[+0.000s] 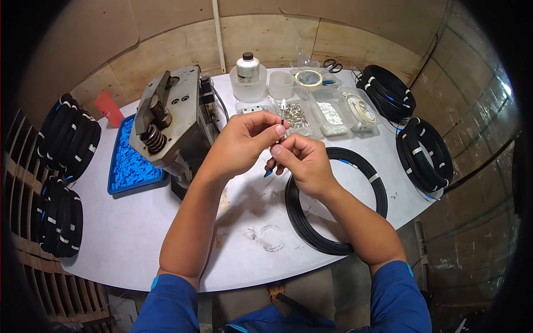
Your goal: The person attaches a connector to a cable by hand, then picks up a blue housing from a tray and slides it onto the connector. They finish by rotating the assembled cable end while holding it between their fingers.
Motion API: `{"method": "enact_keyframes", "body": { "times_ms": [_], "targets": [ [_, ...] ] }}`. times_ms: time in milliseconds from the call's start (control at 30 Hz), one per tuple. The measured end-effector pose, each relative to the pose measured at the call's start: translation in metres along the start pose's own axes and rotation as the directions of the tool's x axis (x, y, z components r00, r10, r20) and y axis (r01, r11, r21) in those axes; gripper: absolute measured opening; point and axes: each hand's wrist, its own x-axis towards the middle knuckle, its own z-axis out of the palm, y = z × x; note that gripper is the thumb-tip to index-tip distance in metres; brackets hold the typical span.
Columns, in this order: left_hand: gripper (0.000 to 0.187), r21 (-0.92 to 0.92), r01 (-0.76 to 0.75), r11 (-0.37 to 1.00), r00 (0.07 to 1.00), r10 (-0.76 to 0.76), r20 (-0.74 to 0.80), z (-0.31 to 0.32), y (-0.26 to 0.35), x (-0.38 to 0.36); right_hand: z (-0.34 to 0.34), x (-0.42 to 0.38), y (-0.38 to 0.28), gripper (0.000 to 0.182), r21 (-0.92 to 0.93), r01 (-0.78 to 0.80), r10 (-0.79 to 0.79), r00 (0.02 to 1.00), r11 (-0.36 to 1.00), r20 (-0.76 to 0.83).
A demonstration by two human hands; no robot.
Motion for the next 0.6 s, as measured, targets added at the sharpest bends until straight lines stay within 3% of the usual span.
{"method": "enact_keyframes", "body": {
  "times_ms": [600],
  "targets": [
    [0.021, -0.017, 0.006, 1.000, 1.000, -0.006, 0.011, 0.0032, 0.0049, -0.0012, -0.0006, 0.0012, -0.0016, 0.018, 0.065, -0.043, 0.043, 0.999, 0.997, 0.005]
  ]
}}
